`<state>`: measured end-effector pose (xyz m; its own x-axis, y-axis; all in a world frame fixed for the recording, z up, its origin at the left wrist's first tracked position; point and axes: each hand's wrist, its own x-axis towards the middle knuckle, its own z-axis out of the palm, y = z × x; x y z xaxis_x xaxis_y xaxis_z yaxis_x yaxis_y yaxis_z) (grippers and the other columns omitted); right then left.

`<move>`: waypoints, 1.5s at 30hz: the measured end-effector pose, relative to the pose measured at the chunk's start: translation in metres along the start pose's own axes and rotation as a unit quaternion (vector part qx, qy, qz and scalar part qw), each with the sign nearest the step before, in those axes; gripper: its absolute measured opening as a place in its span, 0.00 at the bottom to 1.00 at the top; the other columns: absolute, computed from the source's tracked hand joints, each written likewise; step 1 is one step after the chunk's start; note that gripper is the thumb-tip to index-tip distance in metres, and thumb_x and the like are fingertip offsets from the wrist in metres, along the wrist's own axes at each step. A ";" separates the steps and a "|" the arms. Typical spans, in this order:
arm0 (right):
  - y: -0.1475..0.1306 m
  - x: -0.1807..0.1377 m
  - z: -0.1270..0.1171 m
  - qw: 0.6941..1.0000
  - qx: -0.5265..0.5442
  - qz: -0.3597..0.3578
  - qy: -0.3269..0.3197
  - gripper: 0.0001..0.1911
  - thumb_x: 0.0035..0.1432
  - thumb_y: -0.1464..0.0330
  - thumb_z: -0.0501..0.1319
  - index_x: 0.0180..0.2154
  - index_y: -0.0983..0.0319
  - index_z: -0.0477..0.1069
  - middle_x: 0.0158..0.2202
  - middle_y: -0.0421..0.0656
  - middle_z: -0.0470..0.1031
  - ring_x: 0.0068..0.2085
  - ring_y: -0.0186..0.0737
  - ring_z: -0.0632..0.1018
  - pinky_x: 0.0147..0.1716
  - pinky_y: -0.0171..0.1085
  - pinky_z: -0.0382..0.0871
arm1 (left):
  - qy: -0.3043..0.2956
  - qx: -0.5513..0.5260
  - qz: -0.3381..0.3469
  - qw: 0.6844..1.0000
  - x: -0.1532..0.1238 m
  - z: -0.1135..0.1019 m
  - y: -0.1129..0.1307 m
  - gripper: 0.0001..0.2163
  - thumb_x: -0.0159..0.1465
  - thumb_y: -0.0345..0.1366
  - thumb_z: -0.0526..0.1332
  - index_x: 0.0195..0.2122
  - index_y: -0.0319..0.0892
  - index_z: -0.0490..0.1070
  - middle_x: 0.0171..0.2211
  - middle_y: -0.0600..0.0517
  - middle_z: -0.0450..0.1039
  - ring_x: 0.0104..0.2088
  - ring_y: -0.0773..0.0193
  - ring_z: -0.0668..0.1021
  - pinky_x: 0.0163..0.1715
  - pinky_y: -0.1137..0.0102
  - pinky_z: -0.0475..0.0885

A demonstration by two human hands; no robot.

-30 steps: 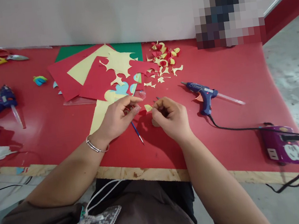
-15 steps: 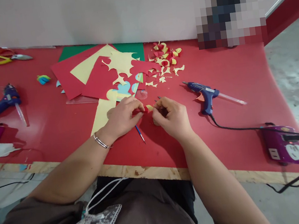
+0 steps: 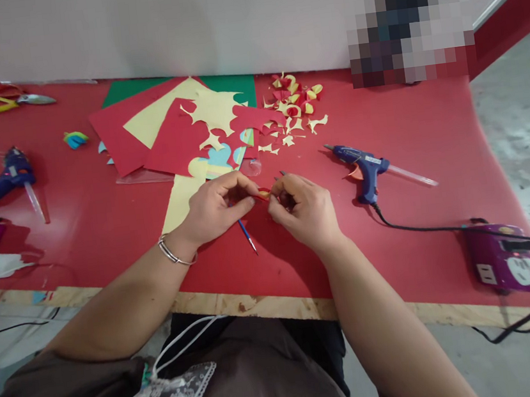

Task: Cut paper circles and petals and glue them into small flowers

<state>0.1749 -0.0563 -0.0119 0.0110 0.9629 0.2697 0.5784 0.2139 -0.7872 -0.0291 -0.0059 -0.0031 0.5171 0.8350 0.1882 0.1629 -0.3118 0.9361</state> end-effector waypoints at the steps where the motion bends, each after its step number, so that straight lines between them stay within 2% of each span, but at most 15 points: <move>1: 0.000 0.000 0.000 1.000 -0.005 -0.004 0.002 0.04 0.57 0.68 0.64 0.31 0.56 0.70 0.26 0.40 0.76 0.27 0.39 0.76 0.27 0.37 0.68 | 0.001 -0.030 -0.011 0.999 0.000 0.000 -0.001 0.02 0.66 0.29 0.64 0.38 0.43 0.74 0.38 0.51 0.80 0.37 0.65 0.81 0.40 0.69 0.78; 3: -0.001 0.001 0.000 1.000 -0.017 -0.014 0.003 0.04 0.57 0.68 0.64 0.31 0.56 0.70 0.26 0.39 0.76 0.26 0.38 0.74 0.27 0.37 0.67 | 0.014 -0.075 -0.031 0.997 0.001 0.002 -0.003 0.02 0.68 0.33 0.66 0.40 0.43 0.74 0.39 0.51 0.78 0.37 0.66 0.80 0.41 0.69 0.78; 8: -0.003 0.001 -0.001 0.998 -0.035 -0.054 0.014 0.03 0.57 0.69 0.63 0.30 0.57 0.72 0.25 0.38 0.74 0.25 0.36 0.72 0.28 0.37 0.66 | 0.038 -0.130 -0.045 0.990 0.002 0.005 -0.011 0.11 0.67 0.40 0.71 0.43 0.43 0.73 0.41 0.51 0.78 0.42 0.66 0.81 0.47 0.70 0.79; 16: -0.003 0.000 0.000 0.999 -0.023 -0.033 0.002 0.04 0.63 0.66 0.63 0.34 0.57 0.74 0.26 0.39 0.75 0.26 0.36 0.74 0.29 0.38 0.67 | 0.051 -0.149 -0.069 0.985 0.003 0.004 -0.012 0.17 0.63 0.46 0.76 0.41 0.42 0.72 0.39 0.51 0.78 0.41 0.65 0.82 0.46 0.69 0.81; 22: -0.004 0.000 -0.001 1.000 -0.010 -0.023 0.004 0.03 0.63 0.66 0.64 0.35 0.57 0.75 0.27 0.40 0.76 0.26 0.37 0.75 0.29 0.38 0.69 | 0.037 -0.186 -0.075 0.979 0.003 0.003 -0.009 0.17 0.60 0.41 0.78 0.42 0.42 0.72 0.40 0.51 0.81 0.43 0.65 0.84 0.49 0.68 0.80; 30: -0.004 -0.002 -0.001 1.000 0.001 -0.017 0.003 0.03 0.64 0.65 0.65 0.37 0.57 0.76 0.27 0.40 0.77 0.27 0.39 0.77 0.29 0.38 0.70 | 0.025 -0.187 -0.066 0.980 0.002 0.004 -0.009 0.17 0.60 0.40 0.78 0.42 0.43 0.72 0.40 0.50 0.82 0.43 0.65 0.84 0.49 0.68 0.80; 34: -0.005 -0.002 0.000 0.999 -0.003 -0.031 0.007 0.04 0.65 0.65 0.64 0.36 0.57 0.76 0.27 0.39 0.75 0.26 0.38 0.75 0.29 0.38 0.68 | 0.029 -0.169 -0.064 0.983 0.003 0.005 -0.011 0.15 0.61 0.39 0.76 0.42 0.42 0.73 0.39 0.51 0.80 0.41 0.66 0.83 0.48 0.68 0.80; 40: -0.005 -0.002 0.000 1.000 0.000 -0.026 -0.001 0.06 0.65 0.63 0.65 0.37 0.58 0.76 0.27 0.39 0.75 0.25 0.36 0.74 0.28 0.38 0.67 | 0.041 -0.142 -0.057 0.987 0.004 0.004 -0.012 0.16 0.61 0.44 0.76 0.40 0.42 0.72 0.38 0.52 0.77 0.39 0.66 0.81 0.44 0.69 0.80; 45: -0.005 -0.003 -0.001 1.000 0.013 -0.021 -0.013 0.07 0.67 0.62 0.65 0.39 0.59 0.78 0.29 0.42 0.78 0.28 0.39 0.78 0.30 0.39 0.70 | 0.044 -0.153 -0.063 0.985 0.004 0.003 -0.011 0.12 0.62 0.38 0.74 0.40 0.42 0.72 0.38 0.53 0.76 0.39 0.67 0.80 0.44 0.69 0.79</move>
<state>0.1726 -0.0602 -0.0082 -0.0334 0.9568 0.2888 0.5563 0.2579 -0.7900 -0.0264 -0.0011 -0.0134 0.4317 0.8986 0.0779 -0.0475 -0.0636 0.9968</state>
